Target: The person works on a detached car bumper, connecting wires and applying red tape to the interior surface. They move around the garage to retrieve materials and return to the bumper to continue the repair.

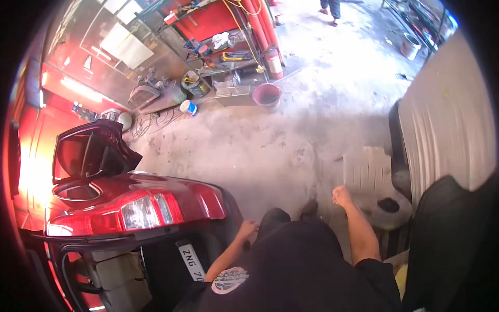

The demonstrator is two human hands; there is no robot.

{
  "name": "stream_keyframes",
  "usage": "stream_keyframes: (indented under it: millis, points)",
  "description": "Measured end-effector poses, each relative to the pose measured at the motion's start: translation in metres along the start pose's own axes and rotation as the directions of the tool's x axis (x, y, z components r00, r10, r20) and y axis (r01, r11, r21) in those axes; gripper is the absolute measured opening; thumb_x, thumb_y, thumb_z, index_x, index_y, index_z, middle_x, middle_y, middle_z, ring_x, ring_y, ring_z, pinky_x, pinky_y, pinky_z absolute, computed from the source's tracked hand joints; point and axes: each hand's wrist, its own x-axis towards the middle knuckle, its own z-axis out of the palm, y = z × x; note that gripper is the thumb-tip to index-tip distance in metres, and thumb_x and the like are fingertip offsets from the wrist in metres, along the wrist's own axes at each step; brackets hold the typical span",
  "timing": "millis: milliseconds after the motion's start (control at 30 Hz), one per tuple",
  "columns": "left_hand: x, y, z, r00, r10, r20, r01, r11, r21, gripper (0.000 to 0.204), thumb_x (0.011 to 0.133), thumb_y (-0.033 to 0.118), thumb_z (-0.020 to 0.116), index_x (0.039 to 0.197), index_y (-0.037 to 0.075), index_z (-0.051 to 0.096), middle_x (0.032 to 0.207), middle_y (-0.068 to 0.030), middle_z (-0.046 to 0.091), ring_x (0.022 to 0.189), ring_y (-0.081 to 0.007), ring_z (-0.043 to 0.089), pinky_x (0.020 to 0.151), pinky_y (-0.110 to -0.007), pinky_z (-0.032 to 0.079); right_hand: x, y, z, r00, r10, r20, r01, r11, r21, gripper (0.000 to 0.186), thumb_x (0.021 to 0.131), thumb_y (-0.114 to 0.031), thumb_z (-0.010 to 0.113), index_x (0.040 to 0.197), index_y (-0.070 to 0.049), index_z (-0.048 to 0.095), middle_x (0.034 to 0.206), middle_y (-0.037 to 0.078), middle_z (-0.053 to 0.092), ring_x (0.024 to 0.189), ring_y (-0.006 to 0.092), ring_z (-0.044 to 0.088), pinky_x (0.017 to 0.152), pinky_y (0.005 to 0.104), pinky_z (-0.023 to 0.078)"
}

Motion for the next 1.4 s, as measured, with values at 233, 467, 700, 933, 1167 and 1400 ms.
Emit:
stream_keyframes:
  millis: [233, 467, 700, 933, 1167, 1400]
  points:
    - [0.151, 0.079, -0.011, 0.992, 0.123, -0.01, -0.12, 0.982, 0.146, 0.026, 0.088, 0.022, 0.058, 0.1, 0.004, 0.074, 0.097, -0.0174, 0.073, 0.092, -0.0275, 0.07, 0.084, -0.04, 0.054, 0.146, -0.108, -0.021, 0.918, -0.391, -0.062, 0.359, 0.889, -0.283, 0.026, 0.093, -0.006, 0.043, 0.072, -0.005, 0.058, 0.056, 0.006, 0.058, 0.046, 0.0174, 0.057, 0.044, 0.0336, 0.048]
    - [0.323, 0.195, -0.057, 0.986, 0.149, 0.07, -0.156, 0.982, 0.103, 0.032, 0.085, 0.026, 0.06, 0.102, 0.001, 0.071, 0.101, -0.0212, 0.07, 0.098, -0.0366, 0.067, 0.087, -0.045, 0.052, 0.195, -0.038, -0.037, 0.976, -0.165, -0.14, 0.013, 0.689, -0.725, 0.024, 0.092, -0.021, 0.056, 0.098, 0.001, 0.063, 0.115, 0.025, 0.06, 0.102, 0.0418, 0.06, 0.083, 0.0522, 0.047]
    - [0.429, 0.314, -0.126, 0.923, 0.385, 0.008, -0.372, 0.885, 0.282, 0.028, 0.084, 0.024, 0.06, 0.094, -0.001, 0.071, 0.096, -0.0232, 0.069, 0.093, -0.0385, 0.066, 0.083, -0.046, 0.052, 0.244, -0.195, -0.048, 0.966, -0.226, -0.126, 0.115, 0.811, -0.573, 0.023, 0.075, -0.019, 0.063, 0.073, 0.003, 0.068, 0.082, 0.026, 0.065, 0.084, 0.0427, 0.063, 0.077, 0.051, 0.049]
    - [0.487, 0.411, -0.097, 0.886, 0.461, -0.05, -0.444, 0.874, 0.197, 0.028, 0.084, 0.024, 0.059, 0.096, 0.001, 0.071, 0.095, -0.0218, 0.069, 0.087, -0.0395, 0.066, 0.078, -0.047, 0.052, 0.343, -0.269, -0.081, 0.973, -0.225, -0.046, 0.146, 0.764, -0.629, 0.024, 0.077, -0.025, 0.064, 0.076, -0.002, 0.072, 0.086, 0.025, 0.066, 0.081, 0.0425, 0.064, 0.074, 0.0508, 0.05]
    - [0.543, 0.373, -0.023, 0.939, 0.322, 0.124, -0.344, 0.903, 0.258, 0.032, 0.08, 0.031, 0.059, 0.091, 0.005, 0.073, 0.092, -0.0216, 0.069, 0.087, -0.0396, 0.067, 0.078, -0.048, 0.052, 0.482, -0.313, -0.159, 0.939, -0.301, 0.165, 0.315, 0.563, -0.764, 0.018, 0.078, -0.024, 0.066, 0.08, -0.009, 0.075, 0.084, 0.017, 0.07, 0.081, 0.0359, 0.067, 0.074, 0.048, 0.053]
    - [0.584, 0.485, 0.004, 0.98, 0.115, -0.16, -0.074, 0.967, 0.245, 0.031, 0.085, 0.032, 0.057, 0.099, 0.007, 0.071, 0.105, -0.0192, 0.069, 0.098, -0.0381, 0.065, 0.086, -0.047, 0.051, 0.639, -0.346, -0.299, 0.952, -0.26, 0.163, 0.304, 0.726, -0.616, 0.014, 0.081, -0.009, 0.062, 0.076, 0.001, 0.07, 0.066, 0.013, 0.069, 0.049, 0.0243, 0.066, 0.046, 0.0346, 0.055]
